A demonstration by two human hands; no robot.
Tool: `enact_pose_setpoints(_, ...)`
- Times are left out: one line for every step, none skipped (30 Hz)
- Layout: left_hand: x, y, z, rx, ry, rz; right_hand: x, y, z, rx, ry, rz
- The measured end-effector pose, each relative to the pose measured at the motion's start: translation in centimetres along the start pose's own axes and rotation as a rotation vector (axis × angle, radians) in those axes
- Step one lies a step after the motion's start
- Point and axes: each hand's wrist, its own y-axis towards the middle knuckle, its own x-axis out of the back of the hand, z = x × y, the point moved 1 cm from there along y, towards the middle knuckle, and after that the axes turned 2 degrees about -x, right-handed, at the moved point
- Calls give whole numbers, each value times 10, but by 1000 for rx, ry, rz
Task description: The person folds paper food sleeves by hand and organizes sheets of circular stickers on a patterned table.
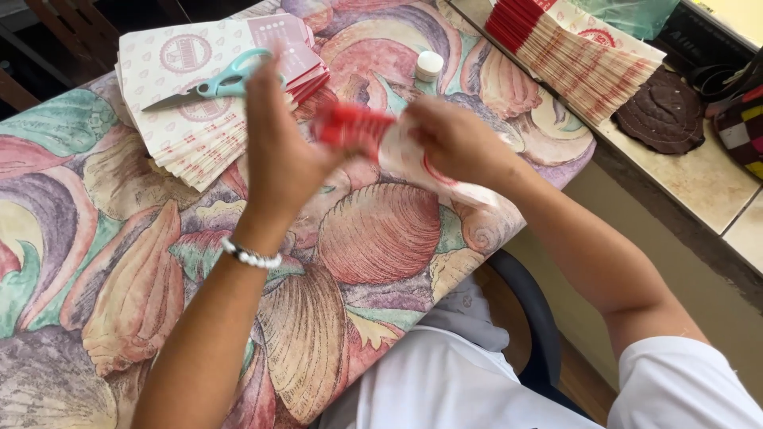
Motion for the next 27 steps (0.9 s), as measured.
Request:
enact_pose_setpoints(-4, 6, -11, 0, -2, 4, 1, -1, 2, -4, 2, 0)
enact_pose_setpoints(-7, 14, -20, 135, -286, -122, 5, -2, 6, 85, 162, -231)
enact_pose_setpoints(-11, 21, -30, 271, -570, -247, 9, -2, 9, 176, 322, -461)
enact_pose_setpoints(-20, 26, -47, 267, -570, -250, 4, -1, 21, 179, 320, -463)
enact_pose_setpoints(-29, 32, -64, 211, -643, -259, 1, 0, 32, 284, 505, -576)
enact_pose_setpoints(-38, 37, -82, 155, -716, -266, -2, 0, 43, 386, 691, -687)
enact_pose_setpoints(-45, 36, -83, 151, -717, -268, -10, 0, 48, 389, 688, -689)
enact_pose_setpoints(-52, 35, -83, 141, -539, -343, -17, 1, 51, 367, 761, -766)
enact_pose_setpoints(-58, 34, -83, 130, -359, -415, -25, 1, 54, 344, 833, -842)
enact_pose_setpoints(-65, 30, -75, 134, -358, -413, -39, 4, 44, 341, 834, -840)
enact_pose_setpoints(-73, 25, -66, 136, -368, -394, -54, 7, 33, 240, 838, -794)
enact_pose_setpoints(-80, 22, -57, 136, -377, -375, -69, 11, 22, 139, 840, -749)
enact_pose_setpoints(-77, 19, -59, 138, -378, -373, -71, 9, 22, 137, 841, -748)
enact_pose_setpoints(-75, 18, -61, 152, -390, -362, -72, 8, 22, 138, 841, -763)
enact_pose_setpoints(-72, 18, -62, 165, -402, -350, -72, 8, 21, 140, 842, -778)
enact_pose_setpoints(-70, 18, -64, 169, -402, -349, -76, 8, 16, 137, 843, -776)
enact_pose_setpoints(-67, 19, -65, 165, -442, -366, -80, 8, 12, 172, 874, -735)
enact_pose_setpoints(-65, 20, -66, 160, -481, -385, -83, 9, 7, 210, 905, -693)
enact_pose_setpoints(-68, 20, -62, 163, -481, -386, -77, 10, 12, 209, 905, -690)
enact_pose_setpoints(-70, 18, -58, 197, -471, -372, -73, 10, 17, 217, 885, -687)
enact_pose_setpoints(-72, 16, -54, 231, -461, -358, -68, 11, 23, 224, 865, -684)
enact_pose_setpoints(-77, 14, -51, 233, -457, -361, -69, 12, 26, 228, 868, -680)
enact_pose_setpoints(-81, 12, -48, 239, -470, -421, -70, 14, 29, 246, 791, -734)
enact_pose_setpoints(-86, 11, -45, 243, -487, -480, -70, 14, 31, 262, 711, -790)
enact_pose_setpoints(-87, 12, -46, 243, -487, -482, -68, 15, 30, 263, 711, -789)
enact_pose_setpoints(-89, 10, -48, 251, -487, -501, -68, 14, 29, 259, 716, -790)
enact_pose_setpoints(-90, 8, -50, 260, -487, -520, -68, 13, 28, 255, 721, -792)
